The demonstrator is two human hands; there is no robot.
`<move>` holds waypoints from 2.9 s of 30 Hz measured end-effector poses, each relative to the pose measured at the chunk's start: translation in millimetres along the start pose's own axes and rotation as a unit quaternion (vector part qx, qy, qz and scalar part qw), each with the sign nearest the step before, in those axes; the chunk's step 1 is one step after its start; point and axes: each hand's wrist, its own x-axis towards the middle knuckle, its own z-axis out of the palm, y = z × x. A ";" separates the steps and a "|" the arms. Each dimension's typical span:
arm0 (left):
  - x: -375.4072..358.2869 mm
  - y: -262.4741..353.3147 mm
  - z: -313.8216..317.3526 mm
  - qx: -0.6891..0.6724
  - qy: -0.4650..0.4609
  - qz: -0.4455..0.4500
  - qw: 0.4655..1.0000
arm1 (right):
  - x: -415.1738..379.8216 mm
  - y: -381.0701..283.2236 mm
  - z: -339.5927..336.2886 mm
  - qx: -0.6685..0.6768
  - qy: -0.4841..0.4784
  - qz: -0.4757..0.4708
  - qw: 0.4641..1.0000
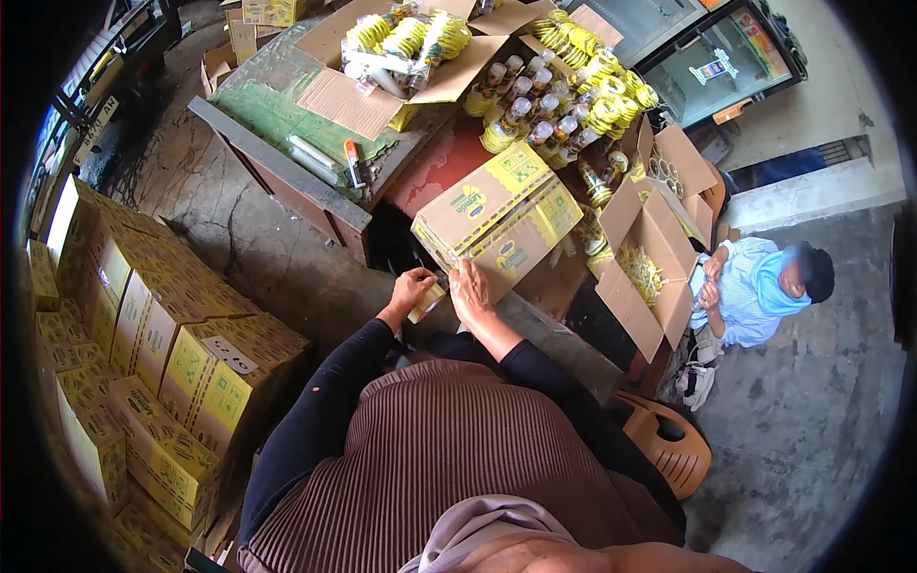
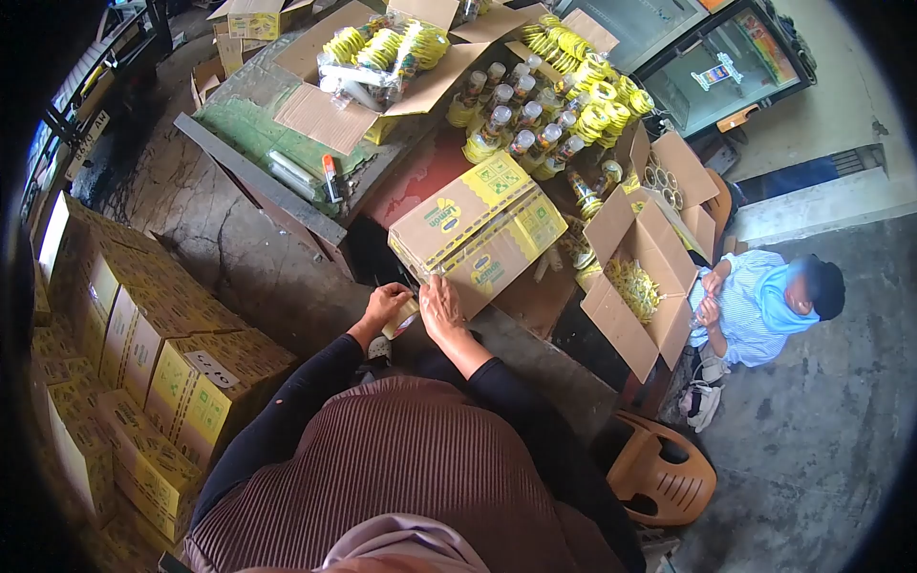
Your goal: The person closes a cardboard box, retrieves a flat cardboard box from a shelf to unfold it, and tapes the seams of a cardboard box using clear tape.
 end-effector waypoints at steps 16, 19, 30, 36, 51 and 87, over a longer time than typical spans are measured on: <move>-5.8 -4.8 -33.5 0.053 0.046 -0.047 0.996 | -59.2 87.7 -57.0 0.320 -0.012 0.140 0.937; -8.3 -15.7 -40.7 0.044 0.051 -0.059 0.996 | -78.7 142.2 -36.7 0.469 0.107 0.323 0.815; -25.1 -26.6 -58.8 0.059 0.078 -0.050 0.994 | -112.9 232.5 80.1 0.369 0.128 0.577 0.717; -34.7 -29.8 -64.6 0.037 0.092 -0.076 0.992 | -34.0 108.0 -21.7 0.111 0.218 0.180 0.953; -35.7 -67.4 -72.5 0.000 0.119 -0.040 0.992 | -14.5 21.5 32.1 -0.096 0.022 -0.042 0.994; -64.5 185.7 -37.7 0.027 -0.056 0.167 0.984 | -19.3 7.1 -118.4 0.467 0.133 0.173 0.857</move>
